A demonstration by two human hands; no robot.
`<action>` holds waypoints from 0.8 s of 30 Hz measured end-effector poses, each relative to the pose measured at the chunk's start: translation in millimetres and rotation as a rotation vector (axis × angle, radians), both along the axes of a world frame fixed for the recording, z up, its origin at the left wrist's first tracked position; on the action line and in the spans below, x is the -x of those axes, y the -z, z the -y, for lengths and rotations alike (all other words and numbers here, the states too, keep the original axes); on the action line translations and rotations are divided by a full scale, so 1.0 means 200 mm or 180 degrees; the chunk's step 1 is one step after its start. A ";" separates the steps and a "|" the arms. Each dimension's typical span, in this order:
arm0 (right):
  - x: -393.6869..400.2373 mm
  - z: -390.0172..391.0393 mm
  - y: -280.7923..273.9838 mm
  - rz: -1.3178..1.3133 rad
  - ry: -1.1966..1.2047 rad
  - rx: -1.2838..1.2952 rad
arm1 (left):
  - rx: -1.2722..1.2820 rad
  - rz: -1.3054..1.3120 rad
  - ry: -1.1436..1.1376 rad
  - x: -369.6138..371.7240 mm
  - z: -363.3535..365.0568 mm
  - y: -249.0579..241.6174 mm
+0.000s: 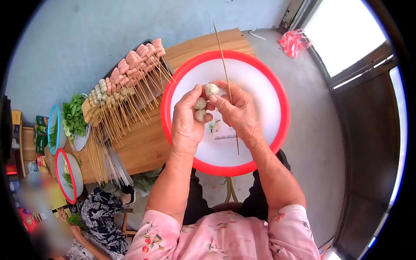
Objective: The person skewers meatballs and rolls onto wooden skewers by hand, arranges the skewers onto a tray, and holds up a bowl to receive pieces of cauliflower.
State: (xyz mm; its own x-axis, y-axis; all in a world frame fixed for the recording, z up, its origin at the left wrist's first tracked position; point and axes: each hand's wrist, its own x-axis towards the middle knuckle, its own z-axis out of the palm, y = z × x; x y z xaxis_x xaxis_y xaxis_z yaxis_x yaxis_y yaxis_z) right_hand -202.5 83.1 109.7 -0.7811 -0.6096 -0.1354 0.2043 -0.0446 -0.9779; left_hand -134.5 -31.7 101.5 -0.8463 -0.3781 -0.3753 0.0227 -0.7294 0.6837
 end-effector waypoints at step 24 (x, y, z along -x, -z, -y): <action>-0.04 -0.03 -0.03 -0.0569 0.0212 -0.0352 | -0.0014 -0.0748 -0.0554 0.04 0.10 0.00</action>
